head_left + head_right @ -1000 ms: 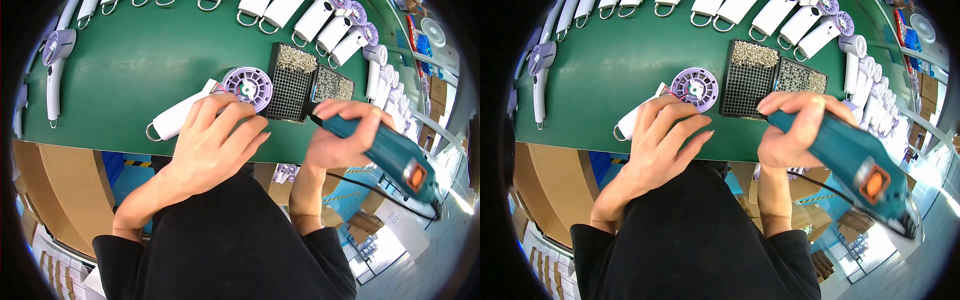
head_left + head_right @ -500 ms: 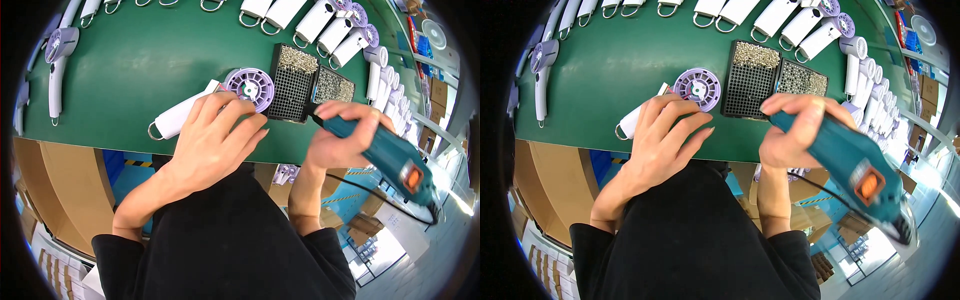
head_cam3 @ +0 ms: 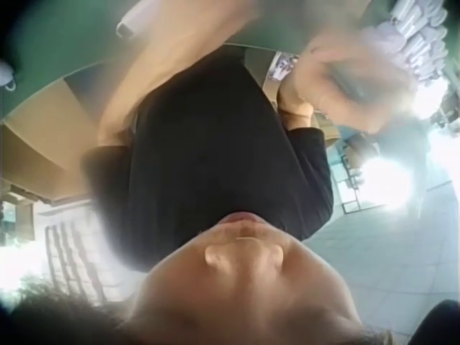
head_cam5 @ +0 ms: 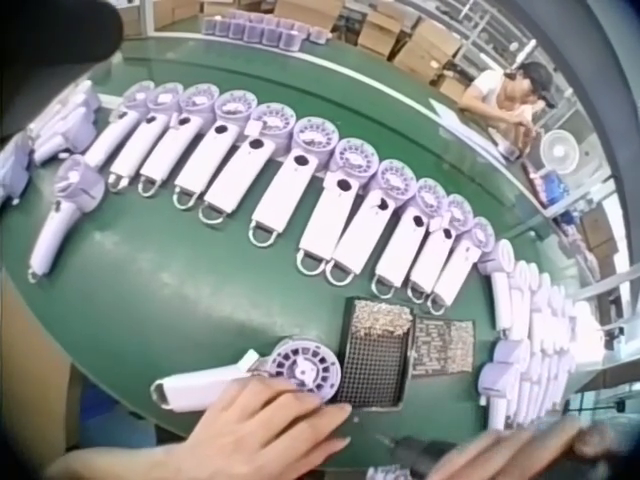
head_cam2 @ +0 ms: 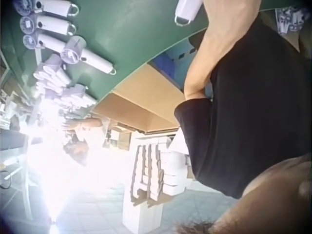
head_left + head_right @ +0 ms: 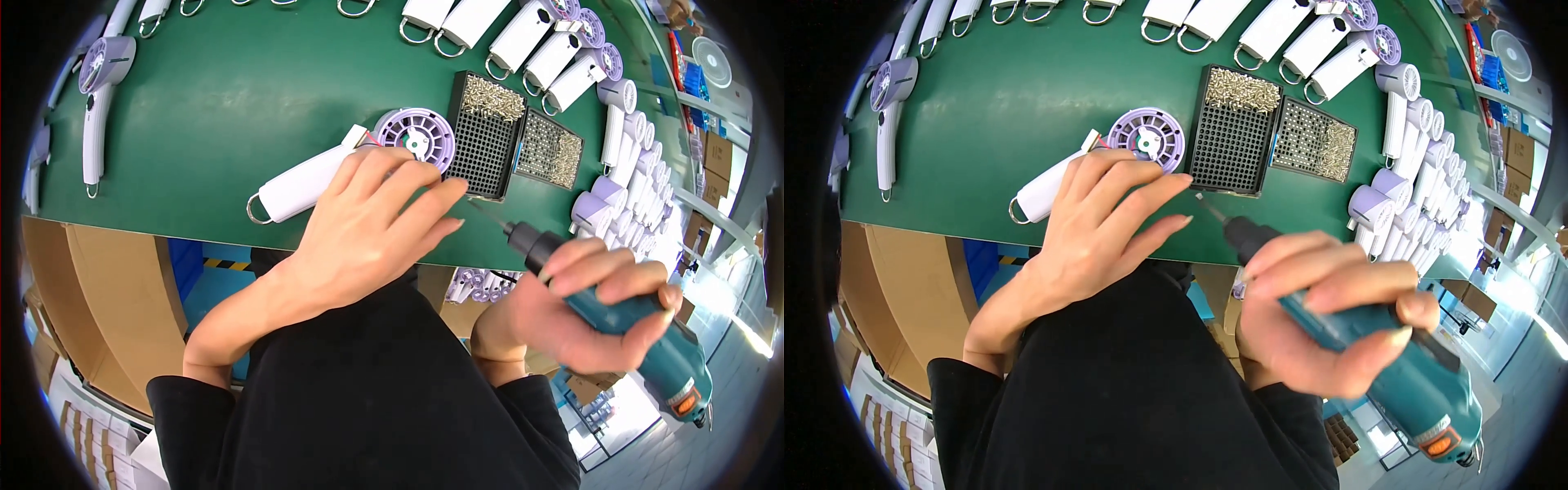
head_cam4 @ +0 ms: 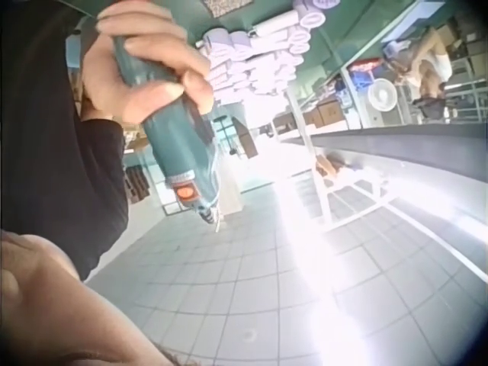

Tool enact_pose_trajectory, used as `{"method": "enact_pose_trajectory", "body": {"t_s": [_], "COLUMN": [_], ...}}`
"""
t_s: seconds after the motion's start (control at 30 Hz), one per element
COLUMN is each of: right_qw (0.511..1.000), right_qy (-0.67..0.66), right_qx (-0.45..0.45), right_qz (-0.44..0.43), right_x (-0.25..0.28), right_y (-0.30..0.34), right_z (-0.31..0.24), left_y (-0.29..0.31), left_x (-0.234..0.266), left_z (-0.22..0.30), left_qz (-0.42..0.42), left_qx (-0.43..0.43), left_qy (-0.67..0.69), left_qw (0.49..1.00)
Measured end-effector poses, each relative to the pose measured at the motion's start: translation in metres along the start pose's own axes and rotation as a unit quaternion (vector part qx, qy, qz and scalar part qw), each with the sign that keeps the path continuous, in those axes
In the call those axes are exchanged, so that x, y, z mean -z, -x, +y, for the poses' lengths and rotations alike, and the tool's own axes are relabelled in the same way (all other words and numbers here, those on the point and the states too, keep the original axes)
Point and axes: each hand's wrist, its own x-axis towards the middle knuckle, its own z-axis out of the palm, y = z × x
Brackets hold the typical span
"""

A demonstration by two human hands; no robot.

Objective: Assembling portable electric fans using an electric screwdriver on a production line.

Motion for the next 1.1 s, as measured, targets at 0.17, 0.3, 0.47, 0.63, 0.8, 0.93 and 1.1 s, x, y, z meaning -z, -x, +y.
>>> {"method": "enact_pose_trajectory", "body": {"t_s": [0.17,0.3,0.47,0.63,0.8,0.93,1.1], "right_qw": [0.995,0.996,0.995,0.996,0.996,0.997,0.997], "right_qy": [-0.046,-0.045,-0.082,-0.071,-0.063,-0.043,-0.032], "right_qx": [-0.006,0.029,0.009,0.019,0.03,0.023,0.029], "right_qz": [-0.092,-0.07,-0.054,-0.057,-0.054,-0.061,-0.07], "right_x": [-0.009,-0.015,-0.032,-0.043,-0.045,-0.045,-0.045], "right_y": [0.003,-0.001,-0.001,0.002,0.003,0.005,0.005], "right_z": [-0.001,-0.004,-0.009,-0.002,0.002,0.002,0.003], "left_y": [0.008,0.017,0.019,0.028,0.027,0.025,0.026], "left_x": [0.004,0.006,0.02,0.004,0.006,0.003,0.0], "left_z": [-0.003,-0.006,0.012,0.012,0.014,0.015,0.014], "left_qz": [-0.01,-0.022,-0.07,0.001,-0.008,0.0,0.011], "left_qx": [-0.041,0.024,0.359,0.431,0.442,0.435,0.433], "left_qy": [-0.022,0.051,0.468,0.708,0.754,0.742,0.761], "left_qw": [0.999,0.998,0.804,0.56,0.485,0.51,0.482]}}
